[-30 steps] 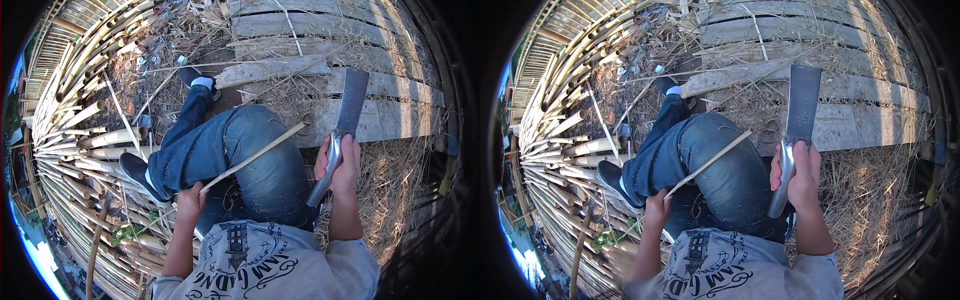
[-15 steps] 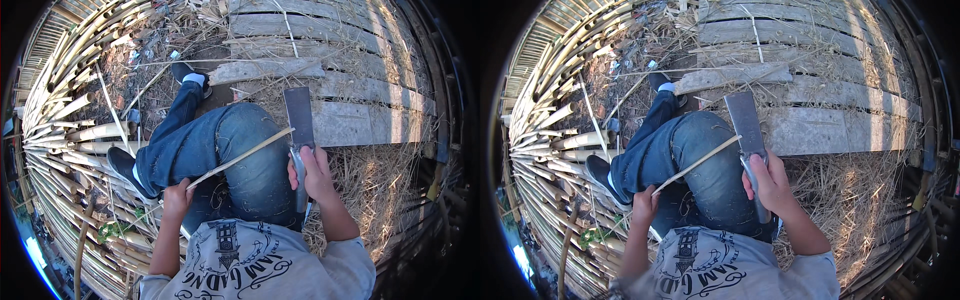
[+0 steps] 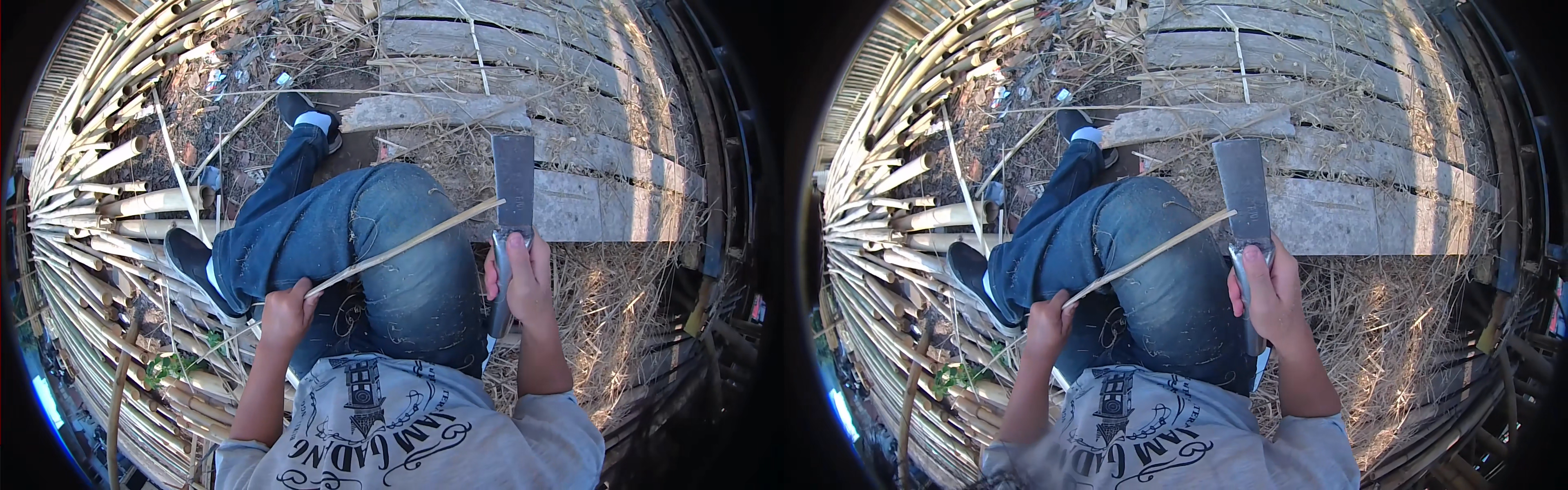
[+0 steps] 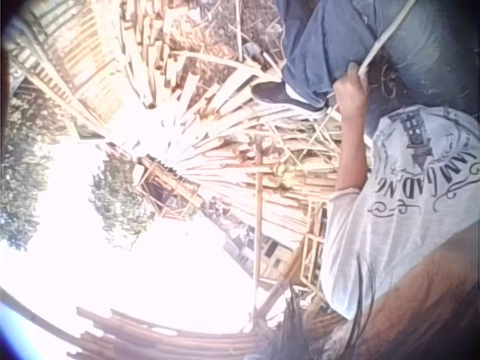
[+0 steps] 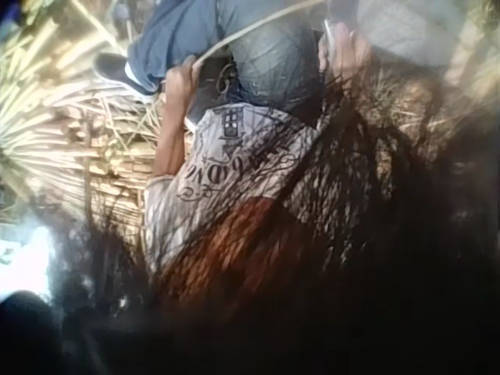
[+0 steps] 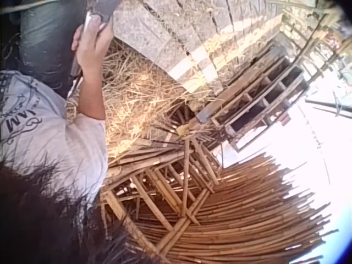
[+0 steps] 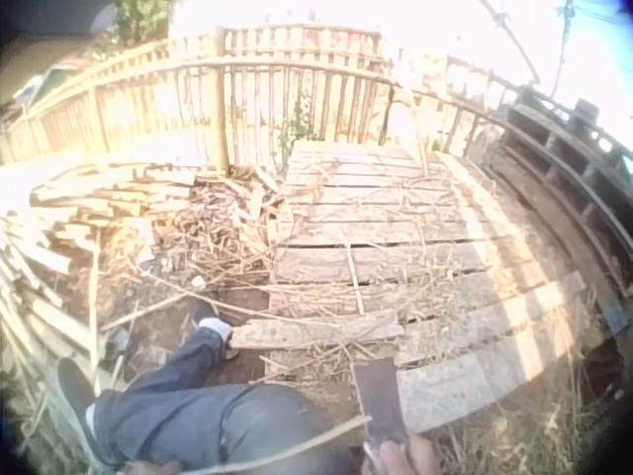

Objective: The person holds a bamboo strip and shaves along its length using a knife.

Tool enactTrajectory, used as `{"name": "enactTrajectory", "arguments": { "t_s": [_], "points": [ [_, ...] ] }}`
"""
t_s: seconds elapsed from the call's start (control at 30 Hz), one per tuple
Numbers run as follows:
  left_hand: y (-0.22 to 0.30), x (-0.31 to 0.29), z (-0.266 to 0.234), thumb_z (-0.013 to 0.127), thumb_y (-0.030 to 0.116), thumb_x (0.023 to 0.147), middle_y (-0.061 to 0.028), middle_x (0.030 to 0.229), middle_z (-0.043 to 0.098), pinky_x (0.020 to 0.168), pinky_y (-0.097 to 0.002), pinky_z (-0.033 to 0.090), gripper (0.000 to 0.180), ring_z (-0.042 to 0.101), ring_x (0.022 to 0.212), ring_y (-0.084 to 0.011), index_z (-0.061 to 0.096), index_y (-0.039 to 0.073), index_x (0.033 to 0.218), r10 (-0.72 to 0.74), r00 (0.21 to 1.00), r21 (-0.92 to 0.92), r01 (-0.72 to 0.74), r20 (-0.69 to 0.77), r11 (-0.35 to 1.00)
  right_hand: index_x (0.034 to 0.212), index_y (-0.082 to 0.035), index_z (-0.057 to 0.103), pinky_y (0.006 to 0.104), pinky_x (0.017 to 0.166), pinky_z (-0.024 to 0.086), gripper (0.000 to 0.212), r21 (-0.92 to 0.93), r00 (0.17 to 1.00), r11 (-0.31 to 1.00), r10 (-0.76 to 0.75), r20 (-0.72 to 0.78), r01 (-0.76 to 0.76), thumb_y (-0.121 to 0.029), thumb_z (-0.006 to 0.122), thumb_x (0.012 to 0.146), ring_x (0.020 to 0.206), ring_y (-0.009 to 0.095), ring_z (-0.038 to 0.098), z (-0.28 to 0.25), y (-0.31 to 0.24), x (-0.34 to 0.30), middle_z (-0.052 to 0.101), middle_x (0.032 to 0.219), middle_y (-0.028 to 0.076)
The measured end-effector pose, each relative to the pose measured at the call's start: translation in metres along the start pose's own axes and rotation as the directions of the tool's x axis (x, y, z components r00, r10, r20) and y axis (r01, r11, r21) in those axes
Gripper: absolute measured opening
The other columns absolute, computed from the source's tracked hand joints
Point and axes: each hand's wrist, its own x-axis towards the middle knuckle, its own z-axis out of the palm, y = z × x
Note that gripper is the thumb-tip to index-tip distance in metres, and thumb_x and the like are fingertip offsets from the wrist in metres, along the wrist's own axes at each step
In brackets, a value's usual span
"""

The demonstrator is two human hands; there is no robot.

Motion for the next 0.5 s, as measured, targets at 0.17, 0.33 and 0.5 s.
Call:
{"name": "enactTrajectory", "arguments": {
  "t_s": [0.17,0.33,0.5],
  "points": [
    [-0.002,-0.001,0.0,0.062,0.024,0.088,-0.0171,0.059,0.057,0.05,-0.0446,0.044,0.022,0.058,0.055,-0.0383,0.055,0.004,0.082,0.037,0.999,0.081,-0.036,-0.014,0.996,0.1,0.001,0.049,0.0234,0.04,0.04,0.035,0.372,0.965,0.905,0.124,0.231,-0.205,-0.033,0.039,0.1,0.042,0.01,0.048,-0.014,0.01,0.002,0.051,0.056,0.006],
    [0.002,-0.003,0.002,0.063,0.024,0.088,-0.0169,0.059,0.057,0.05,-0.0449,0.044,0.022,0.059,0.055,-0.0375,0.055,0.005,0.083,0.015,1.0,0.063,-0.014,-0.015,0.998,0.097,0.0,0.049,0.0244,0.037,0.039,0.036,-0.008,1.0,1.0,-0.014,-0.008,0.014,-0.034,0.039,0.1,0.041,0.01,0.047,0.005,0.005,0.001,0.051,0.057,0.007],
    [0.002,0.0,-0.001,0.064,0.025,0.087,-0.0165,0.058,0.057,0.05,-0.0451,0.045,0.021,0.059,0.055,-0.0364,0.056,0.005,0.084,0.036,0.998,0.091,-0.032,-0.041,0.995,0.096,0.001,0.05,0.0244,0.038,0.039,0.037,0.132,0.988,0.987,0.07,0.134,-0.087,-0.034,0.039,0.1,0.041,0.01,0.047,-0.001,0.015,0.001,0.051,0.057,0.007]
  ]
}}
